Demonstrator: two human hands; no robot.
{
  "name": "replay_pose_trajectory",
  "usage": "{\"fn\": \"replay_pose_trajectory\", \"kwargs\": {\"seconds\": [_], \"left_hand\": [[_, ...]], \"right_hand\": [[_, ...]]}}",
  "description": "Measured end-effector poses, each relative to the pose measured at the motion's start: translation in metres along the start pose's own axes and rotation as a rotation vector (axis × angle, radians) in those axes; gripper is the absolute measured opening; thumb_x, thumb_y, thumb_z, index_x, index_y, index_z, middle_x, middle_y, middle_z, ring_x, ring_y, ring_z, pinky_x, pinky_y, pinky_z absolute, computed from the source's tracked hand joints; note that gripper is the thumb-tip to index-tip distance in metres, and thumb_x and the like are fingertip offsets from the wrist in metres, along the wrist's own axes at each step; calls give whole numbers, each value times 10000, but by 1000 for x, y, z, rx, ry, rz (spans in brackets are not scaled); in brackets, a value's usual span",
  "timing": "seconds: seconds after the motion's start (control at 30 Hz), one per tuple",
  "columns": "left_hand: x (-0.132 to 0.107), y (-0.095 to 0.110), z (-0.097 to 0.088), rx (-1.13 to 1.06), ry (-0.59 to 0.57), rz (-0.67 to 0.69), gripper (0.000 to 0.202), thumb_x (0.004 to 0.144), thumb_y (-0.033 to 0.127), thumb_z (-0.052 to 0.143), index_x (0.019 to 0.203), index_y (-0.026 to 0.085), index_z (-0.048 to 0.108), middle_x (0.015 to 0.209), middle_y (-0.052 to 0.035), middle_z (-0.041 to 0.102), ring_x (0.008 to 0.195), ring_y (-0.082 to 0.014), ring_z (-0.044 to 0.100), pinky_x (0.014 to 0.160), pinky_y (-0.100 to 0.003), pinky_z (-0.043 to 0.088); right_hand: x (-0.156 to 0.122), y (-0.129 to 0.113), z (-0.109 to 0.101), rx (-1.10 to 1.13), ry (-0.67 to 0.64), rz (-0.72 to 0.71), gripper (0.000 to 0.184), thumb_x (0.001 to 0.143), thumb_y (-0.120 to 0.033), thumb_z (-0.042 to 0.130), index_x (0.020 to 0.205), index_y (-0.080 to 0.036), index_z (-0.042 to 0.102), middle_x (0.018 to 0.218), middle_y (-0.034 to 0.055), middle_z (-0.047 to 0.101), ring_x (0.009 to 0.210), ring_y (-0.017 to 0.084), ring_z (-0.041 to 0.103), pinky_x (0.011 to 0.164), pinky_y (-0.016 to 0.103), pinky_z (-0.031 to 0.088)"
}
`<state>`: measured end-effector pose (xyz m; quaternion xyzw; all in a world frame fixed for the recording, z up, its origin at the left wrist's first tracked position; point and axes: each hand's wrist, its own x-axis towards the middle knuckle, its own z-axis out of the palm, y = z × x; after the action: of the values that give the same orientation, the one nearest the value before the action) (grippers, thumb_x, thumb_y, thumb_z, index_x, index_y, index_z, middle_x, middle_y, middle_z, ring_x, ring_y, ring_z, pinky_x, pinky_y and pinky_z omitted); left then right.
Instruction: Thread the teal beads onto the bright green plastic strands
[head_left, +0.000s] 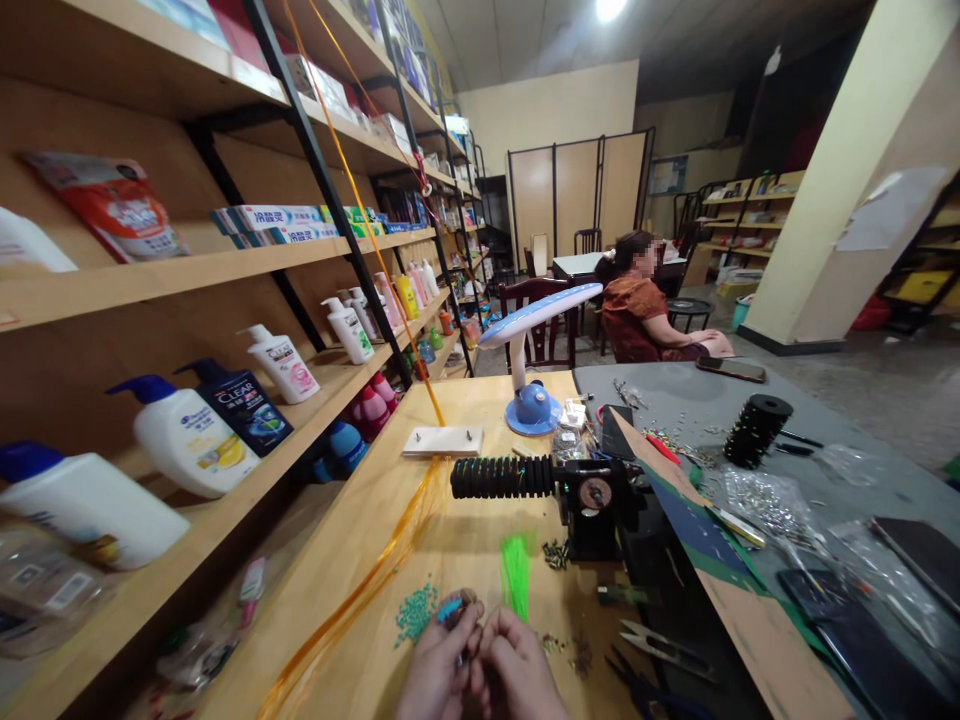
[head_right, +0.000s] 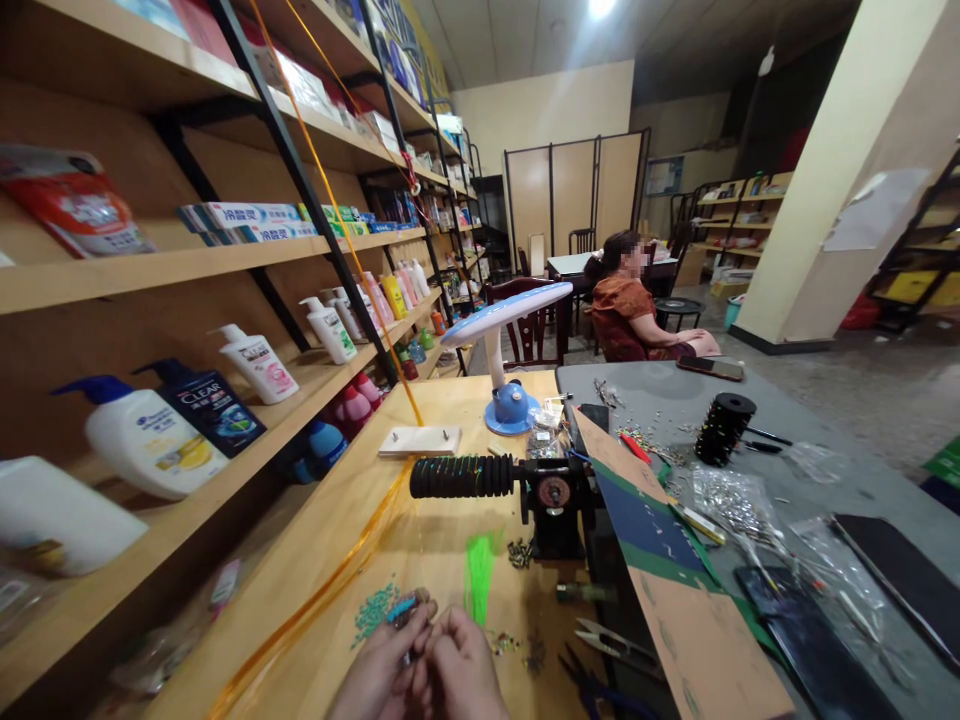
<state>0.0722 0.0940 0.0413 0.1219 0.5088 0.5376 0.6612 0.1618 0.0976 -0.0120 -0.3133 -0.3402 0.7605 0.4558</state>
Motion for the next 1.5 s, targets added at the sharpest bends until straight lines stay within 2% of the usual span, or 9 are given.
{"fn": "replay_pose_trajectory", "kwargs": {"seconds": [0.17, 0.4, 0.63, 0.8, 1.0, 1.2, 1.33, 1.43, 1.5], "left_hand": [[0, -1, 0, 9, -47, 14, 636, 356, 463, 998, 730, 166, 578, 548, 61, 516, 467, -79, 492, 435, -180, 381], [-1, 1, 0, 24, -70, 28, 613, 383, 467, 992, 744, 155, 608, 553, 48, 524, 515, -87, 510, 484, -184, 397], [0, 0, -1, 7, -14, -2, 722, 297, 450, 1008, 821, 156, 609, 616, 30, 590, 553, -108, 551, 492, -192, 417], [1, 0, -5, -11, -10, -14, 696, 337, 410, 1010, 861, 154, 629, 612, 32, 594, 560, -115, 581, 509, -194, 446], [1, -1, -8, 12, -80, 48, 570, 493, 404, 964, 873, 155, 620, 630, 35, 589, 539, -106, 587, 502, -188, 446], [2, -2, -7, 43, -28, 94, 664, 420, 452, 976, 905, 157, 631, 690, 12, 623, 586, -113, 592, 519, -190, 461], [3, -6, -8, 83, 14, 206, 661, 422, 491, 957, 898, 164, 636, 694, 6, 621, 629, -129, 596, 552, -195, 463], [5, -2, -11, 155, -13, 287, 586, 518, 506, 924, 898, 169, 631, 725, 7, 613, 664, -120, 575, 597, -190, 456], [9, 2, -16, 240, -67, 318, 518, 601, 523, 884, 867, 169, 614, 651, 34, 542, 607, -94, 501, 568, -177, 413]], "right_hand": [[0, 0, 1, 34, 9, 39, 430, 730, -562, 660, 746, -200, 427, 443, -54, 514, 317, 47, 342, 397, 171, 237], [0, 0, 1, 36, -7, 29, 475, 720, -608, 676, 747, -201, 433, 441, -53, 512, 318, 53, 352, 393, 176, 237], [-2, -6, 6, 38, -5, 11, 578, 654, -714, 690, 731, -204, 430, 397, -73, 474, 307, 49, 336, 355, 166, 241], [-4, -11, 11, 36, 20, 19, 595, 624, -721, 706, 718, -206, 424, 392, -76, 479, 294, 40, 326, 327, 157, 232], [-5, -14, 13, 18, 38, 22, 570, 635, -696, 708, 725, -198, 446, 393, -76, 483, 294, 41, 340, 319, 152, 246], [-4, -13, 12, 4, 64, 31, 684, 559, -809, 705, 718, -202, 434, 399, -78, 477, 287, 40, 321, 316, 161, 229], [-3, -15, 12, -41, 87, 22, 738, 526, -867, 681, 712, -207, 410, 426, -85, 459, 313, 33, 307, 341, 168, 224], [-4, -18, 8, -99, 106, -26, 730, 561, -855, 676, 756, -189, 451, 485, -67, 492, 384, 42, 366, 407, 169, 264], [-4, -19, 5, -165, 114, -59, 704, 625, -816, 673, 847, -168, 510, 535, -51, 523, 450, 63, 429, 464, 178, 310]]}}
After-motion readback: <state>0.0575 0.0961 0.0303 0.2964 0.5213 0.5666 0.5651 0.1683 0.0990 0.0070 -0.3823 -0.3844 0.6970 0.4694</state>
